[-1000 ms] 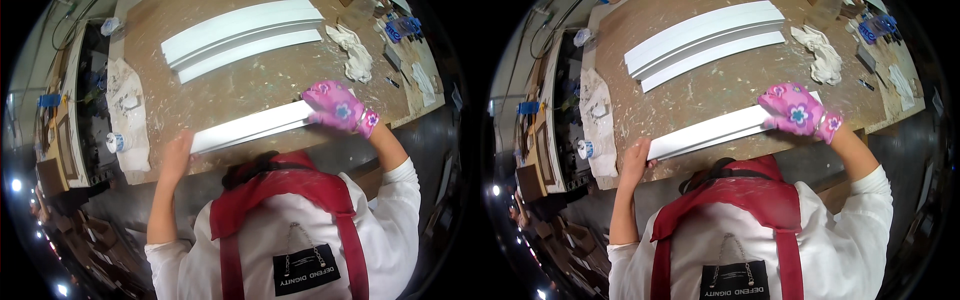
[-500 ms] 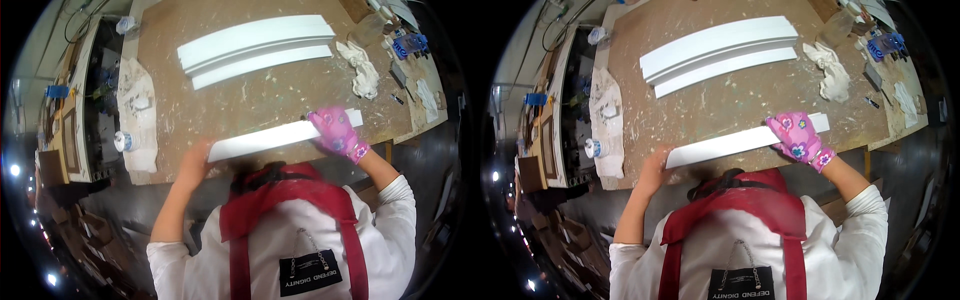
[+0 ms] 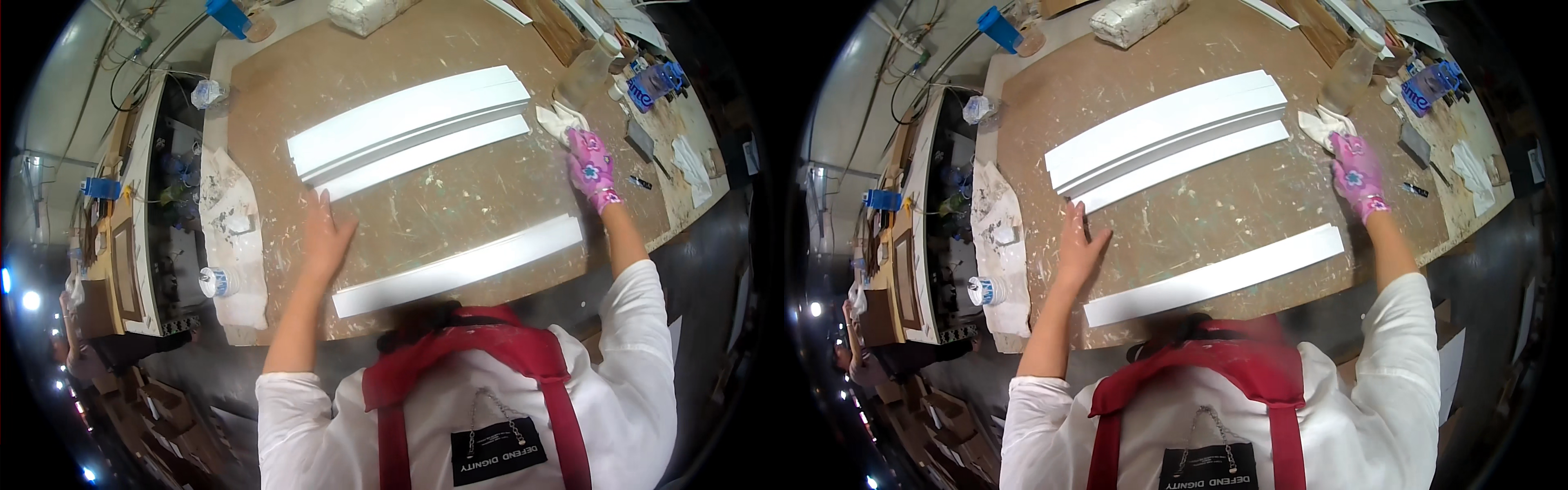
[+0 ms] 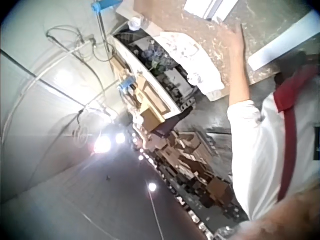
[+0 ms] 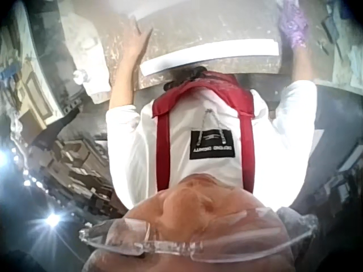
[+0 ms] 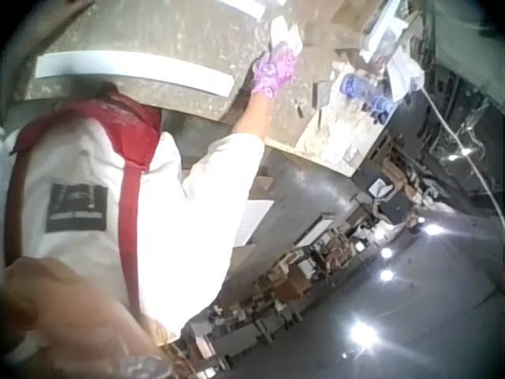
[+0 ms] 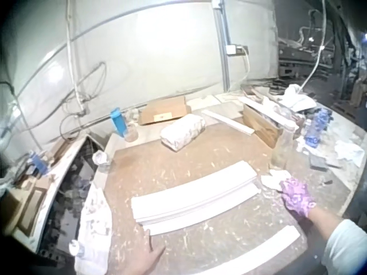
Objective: The person picks up a white rectangular piece from a stack, places it on a table, and wipes the surfaces and edges with a cloth. The person then picks up another white piece, wipes it down, applies a liquid from a bottle to the cloth, and continues cleaning several white rectangular components.
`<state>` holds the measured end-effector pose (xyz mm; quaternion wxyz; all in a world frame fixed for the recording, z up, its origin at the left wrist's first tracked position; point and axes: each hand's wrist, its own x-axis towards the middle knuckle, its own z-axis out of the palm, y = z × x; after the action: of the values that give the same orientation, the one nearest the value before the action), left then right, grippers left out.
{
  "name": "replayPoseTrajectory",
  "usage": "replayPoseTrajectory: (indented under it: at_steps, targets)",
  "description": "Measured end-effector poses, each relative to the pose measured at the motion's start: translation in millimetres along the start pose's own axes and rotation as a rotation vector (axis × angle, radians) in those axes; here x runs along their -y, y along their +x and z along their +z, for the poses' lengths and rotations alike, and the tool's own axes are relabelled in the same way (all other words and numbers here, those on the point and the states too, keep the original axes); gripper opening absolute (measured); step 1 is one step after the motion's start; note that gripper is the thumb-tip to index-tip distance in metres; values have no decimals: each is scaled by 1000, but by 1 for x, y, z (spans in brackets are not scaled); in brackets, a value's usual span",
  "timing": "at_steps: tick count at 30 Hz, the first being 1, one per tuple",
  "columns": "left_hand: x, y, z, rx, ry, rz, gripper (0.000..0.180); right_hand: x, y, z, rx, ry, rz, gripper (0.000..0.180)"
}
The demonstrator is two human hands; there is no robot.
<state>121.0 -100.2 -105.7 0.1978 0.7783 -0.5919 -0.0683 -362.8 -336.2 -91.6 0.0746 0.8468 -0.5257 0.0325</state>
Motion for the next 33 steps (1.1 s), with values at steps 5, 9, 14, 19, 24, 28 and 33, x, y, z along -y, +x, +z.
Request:
replayPoseTrajectory:
  at_steps: [5,9,14,19,24,28,33]
  targets:
    - [-14,3,-16,0,-163,46,75,-22,-10,-13,-9,343,100,39]
    - [-15,0,-5,97,-35,103,71,4,2,-7,-115,280,7,43]
    - [-9,4,-15,116,-124,130,56,13,-9,-11,77,224,108,48]
    - [-67,-20,-65,177,-641,-202,47,128,9,-134,180,567,-19,39]
    - [-105,-37,-95,134,-714,-193,55,270,-12,-144,118,1138,-700,36]
    - [-77,-54,-105,136,-566,-70,46,220,7,-114,-127,687,-518,30]
    - [-72,-56,-99,194,-824,-200,44,48,33,-11,78,640,-27,27]
